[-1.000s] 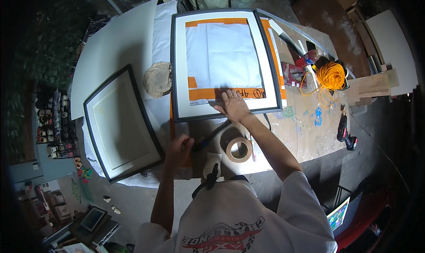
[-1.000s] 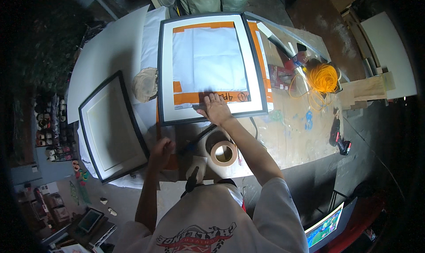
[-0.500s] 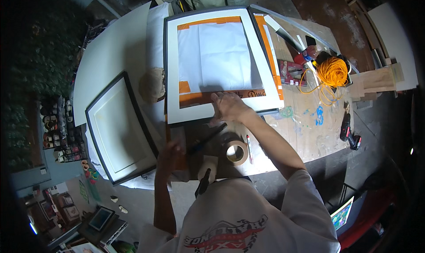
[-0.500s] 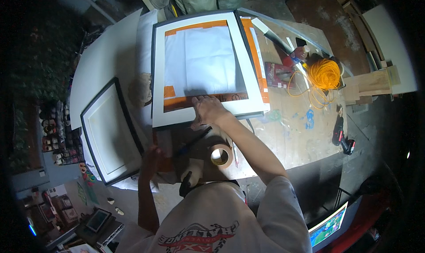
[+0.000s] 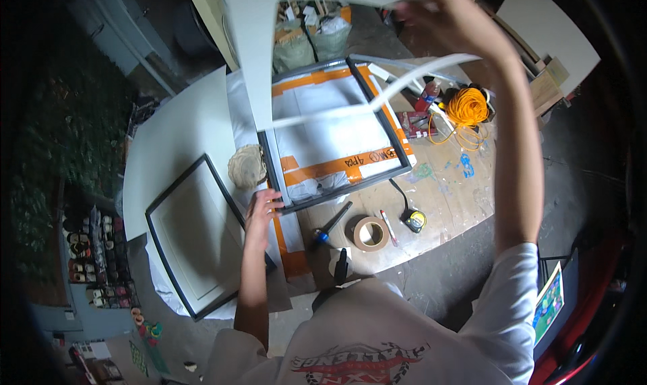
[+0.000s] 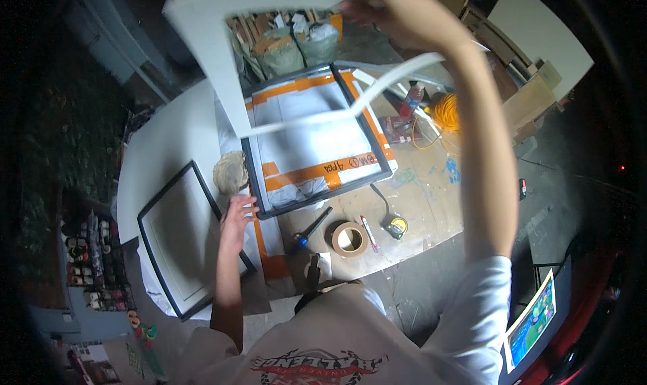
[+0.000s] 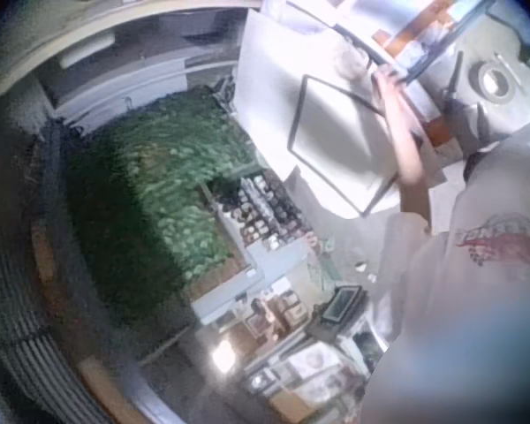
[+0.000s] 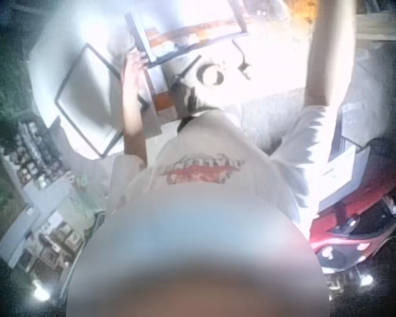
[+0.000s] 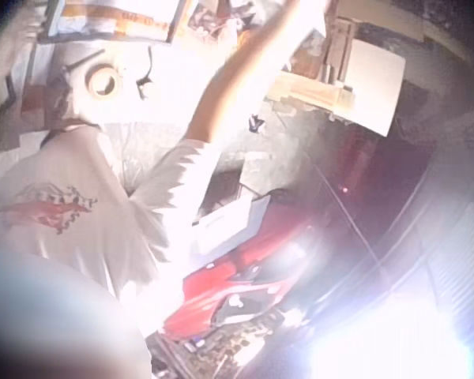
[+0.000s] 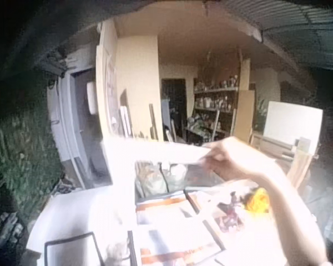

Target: The person assembles a folding table by unfolding the legs and placing the tabletop. They then place a framed peacock painting on the table, remove the frame, and apply glue to a white backing board.

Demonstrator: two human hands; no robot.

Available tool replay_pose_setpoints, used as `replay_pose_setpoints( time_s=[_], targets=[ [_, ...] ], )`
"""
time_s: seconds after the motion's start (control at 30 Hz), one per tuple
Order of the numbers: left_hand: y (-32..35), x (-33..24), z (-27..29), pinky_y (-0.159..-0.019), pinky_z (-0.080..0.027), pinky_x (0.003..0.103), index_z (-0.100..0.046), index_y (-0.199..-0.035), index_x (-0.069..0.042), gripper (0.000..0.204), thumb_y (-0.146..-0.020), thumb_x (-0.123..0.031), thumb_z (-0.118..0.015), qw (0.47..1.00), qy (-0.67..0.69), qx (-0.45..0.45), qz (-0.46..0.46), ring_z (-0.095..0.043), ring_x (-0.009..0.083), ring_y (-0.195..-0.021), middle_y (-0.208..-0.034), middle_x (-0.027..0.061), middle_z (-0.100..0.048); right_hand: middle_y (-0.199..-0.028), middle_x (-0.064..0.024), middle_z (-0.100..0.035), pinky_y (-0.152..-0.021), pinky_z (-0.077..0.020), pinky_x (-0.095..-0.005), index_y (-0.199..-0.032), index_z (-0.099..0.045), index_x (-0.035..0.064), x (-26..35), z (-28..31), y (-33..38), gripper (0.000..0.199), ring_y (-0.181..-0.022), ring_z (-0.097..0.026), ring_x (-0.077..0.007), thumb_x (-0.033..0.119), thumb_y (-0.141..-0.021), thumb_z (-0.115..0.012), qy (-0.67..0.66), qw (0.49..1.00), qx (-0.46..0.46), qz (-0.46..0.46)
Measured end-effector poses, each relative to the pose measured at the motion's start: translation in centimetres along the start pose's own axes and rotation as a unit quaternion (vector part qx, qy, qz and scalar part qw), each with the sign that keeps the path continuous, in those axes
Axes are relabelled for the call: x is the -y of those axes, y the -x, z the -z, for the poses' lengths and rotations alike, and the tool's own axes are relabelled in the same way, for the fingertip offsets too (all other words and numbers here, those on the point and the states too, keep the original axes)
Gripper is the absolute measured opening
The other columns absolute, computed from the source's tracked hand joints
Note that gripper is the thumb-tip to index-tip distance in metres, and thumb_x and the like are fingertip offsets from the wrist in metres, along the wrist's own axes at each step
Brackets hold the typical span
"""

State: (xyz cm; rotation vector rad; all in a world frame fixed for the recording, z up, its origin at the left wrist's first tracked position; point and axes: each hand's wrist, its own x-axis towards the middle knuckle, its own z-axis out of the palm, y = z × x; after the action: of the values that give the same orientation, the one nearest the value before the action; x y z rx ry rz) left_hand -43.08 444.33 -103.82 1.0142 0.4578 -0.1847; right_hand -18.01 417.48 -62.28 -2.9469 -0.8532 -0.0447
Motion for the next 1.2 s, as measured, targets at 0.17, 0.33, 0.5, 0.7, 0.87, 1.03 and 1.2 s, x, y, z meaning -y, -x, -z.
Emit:
replay_pose_setpoints(
  time_s=[0.17,0.33,0.5,0.7,0.87,1.03,1.2],
  targets=[
    [-5.3,0.8,-3.2,-0.085,-0.05,0.038,-0.041,-0.14,-0.006,0.061,-0.102,-0.053,-0.033,0.991,0.096,0.025,0.087,-0.061,0.0274,-0.108,-0.133,0.0149,-0.055,-0.116,-0.0146,-0.068,-0.1,-0.0472,-0.0377,-0.13,-0.059,0.0069,1.2,11.1,8.6,0.058,-0.11,-0.063,-0.0255,0.049,-0.091,-0.063,0.032,0.991,-0.103,-0.082],
    [-8.3,2.5,-9.6,-0.093,-0.046,0.046,-0.038,-0.145,-0.012,0.072,-0.098,-0.065,-0.021,0.948,0.222,0.077,0.215,-0.051,0.0339,-0.119,-0.145,0.017,-0.043,-0.126,-0.0161,-0.063,-0.104,-0.0456,-0.0372,-0.132,-0.057,0.0052,-0.4,17.5,19.8,0.06,-0.117,-0.06,-0.0266,0.043,-0.088,-0.069,-0.059,0.966,-0.134,-0.214],
    [-8.2,3.6,-18.1,-0.073,-0.037,0.031,-0.055,-0.134,-0.013,0.072,-0.096,-0.067,-0.028,0.908,0.109,0.231,0.331,-0.044,0.0187,-0.082,-0.099,0.005,-0.057,-0.103,-0.0099,-0.07,-0.092,-0.0522,-0.0368,-0.124,-0.062,0.0017,-1.3,22.1,30.3,0.042,-0.091,-0.068,-0.0181,0.029,-0.093,-0.066,-0.037,0.969,-0.18,-0.163],
    [-2.6,0.4,-32.0,-0.061,-0.048,0.03,-0.058,-0.124,-0.011,0.074,-0.092,-0.073,-0.036,0.76,-0.154,0.515,0.365,-0.062,0.0195,-0.071,-0.1,0.0101,-0.065,-0.111,-0.0067,-0.069,-0.09,-0.0501,-0.0339,-0.128,-0.061,0.0063,-1.0,29.4,48.7,0.045,-0.1,-0.064,-0.0171,0.034,-0.093,-0.066,-0.064,0.911,-0.27,-0.306],
    [7.9,2.6,-45.7,-0.07,-0.061,0.047,-0.047,-0.133,0.004,0.089,-0.092,-0.073,-0.03,0.526,-0.228,0.67,0.471,-0.068,0.0337,-0.092,-0.115,0.0277,-0.061,-0.093,-0.0132,-0.071,-0.08,-0.0585,-0.0368,-0.12,-0.06,-0.0019,-2.1,32.0,65.1,0.031,-0.084,-0.071,-0.0219,0.018,-0.096,-0.061,-0.092,0.917,-0.343,-0.183],
    [17.1,8.8,-59.2,-0.072,-0.061,0.05,-0.043,-0.135,0.009,0.087,-0.096,-0.068,-0.03,0.413,-0.169,0.7,0.557,-0.067,0.0371,-0.098,-0.121,0.0324,-0.056,-0.098,-0.0117,-0.071,-0.082,-0.058,-0.0336,-0.127,-0.059,-0.0008,-2.7,35.7,81.7,0.037,-0.088,-0.072,-0.0213,0.012,-0.093,-0.065,-0.068,0.912,-0.347,-0.209],
    [25.5,19.2,-72.5,-0.072,-0.061,0.044,-0.053,-0.119,0.001,0.058,-0.102,-0.052,-0.034,0.36,-0.169,0.739,0.544,-0.068,0.0329,-0.094,-0.103,0.0195,-0.064,-0.097,-0.0055,-0.072,-0.081,-0.0516,-0.0288,-0.112,-0.068,0.0013,-3.2,39.9,94.7,0.029,-0.085,-0.064,-0.0104,0.014,-0.086,-0.074,0.061,0.85,-0.309,-0.421]
  ],
)
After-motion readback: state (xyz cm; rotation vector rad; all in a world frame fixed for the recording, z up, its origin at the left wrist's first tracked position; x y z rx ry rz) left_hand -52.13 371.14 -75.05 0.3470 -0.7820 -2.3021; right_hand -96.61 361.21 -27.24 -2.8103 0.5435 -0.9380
